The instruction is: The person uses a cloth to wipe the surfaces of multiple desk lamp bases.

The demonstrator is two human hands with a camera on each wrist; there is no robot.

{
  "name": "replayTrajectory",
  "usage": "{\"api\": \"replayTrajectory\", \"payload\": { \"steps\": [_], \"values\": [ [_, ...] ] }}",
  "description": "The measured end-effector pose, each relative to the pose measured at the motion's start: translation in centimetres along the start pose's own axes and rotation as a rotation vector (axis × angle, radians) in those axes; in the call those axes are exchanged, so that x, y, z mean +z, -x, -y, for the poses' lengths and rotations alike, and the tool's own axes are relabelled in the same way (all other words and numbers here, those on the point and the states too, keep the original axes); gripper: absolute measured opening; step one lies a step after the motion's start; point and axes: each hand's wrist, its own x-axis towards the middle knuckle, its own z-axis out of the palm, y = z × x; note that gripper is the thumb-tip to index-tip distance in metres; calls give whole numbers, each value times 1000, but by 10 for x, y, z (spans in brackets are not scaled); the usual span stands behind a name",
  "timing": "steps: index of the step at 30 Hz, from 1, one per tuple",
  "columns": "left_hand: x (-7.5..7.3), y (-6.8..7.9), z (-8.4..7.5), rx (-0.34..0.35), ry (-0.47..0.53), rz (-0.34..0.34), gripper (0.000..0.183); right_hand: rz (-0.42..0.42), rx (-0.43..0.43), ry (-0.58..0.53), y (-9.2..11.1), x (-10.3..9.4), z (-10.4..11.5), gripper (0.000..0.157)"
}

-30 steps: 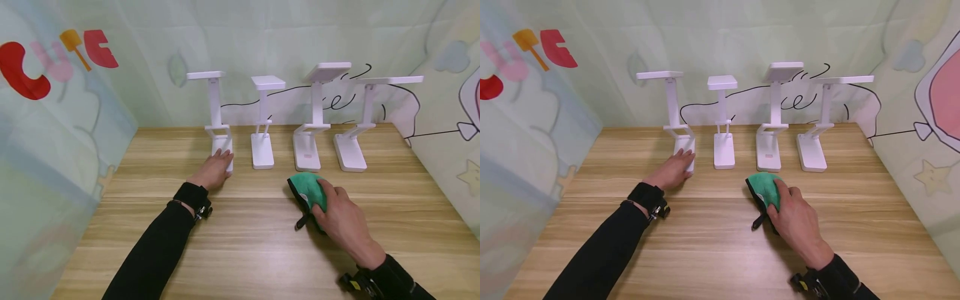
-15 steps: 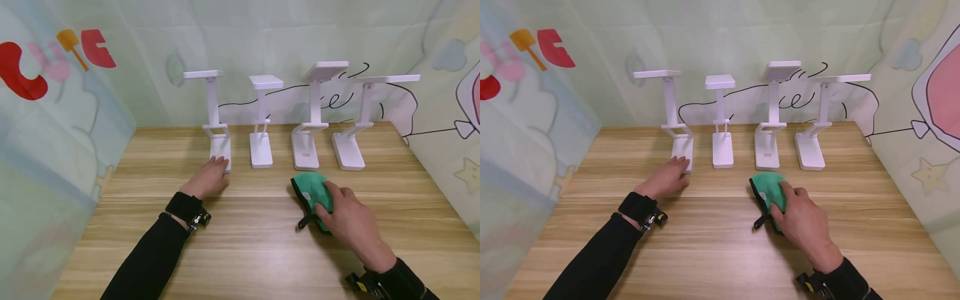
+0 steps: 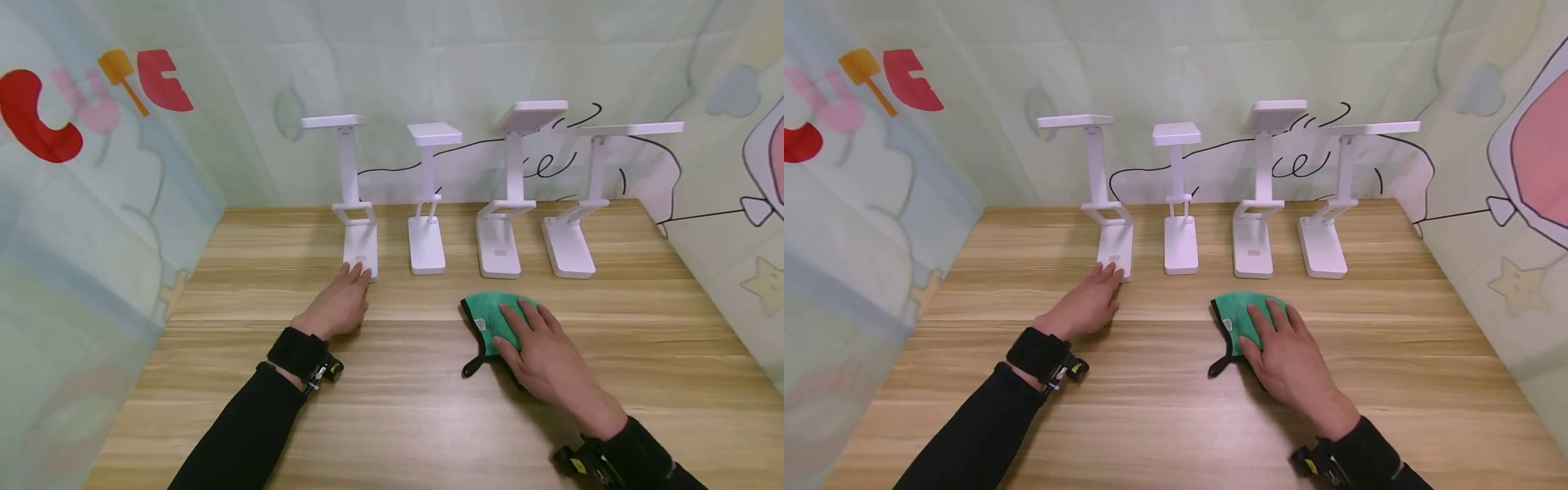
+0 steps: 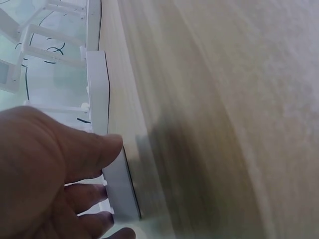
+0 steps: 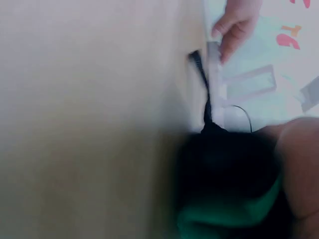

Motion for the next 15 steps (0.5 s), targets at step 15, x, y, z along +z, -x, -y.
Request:
{"api": "replayTrajectory", "payload": {
  "steps": [15],
  "values": [
    [0, 10, 20, -29, 221, -75, 62, 42, 122, -298, -11, -32, -21, 64]
  ]
}}
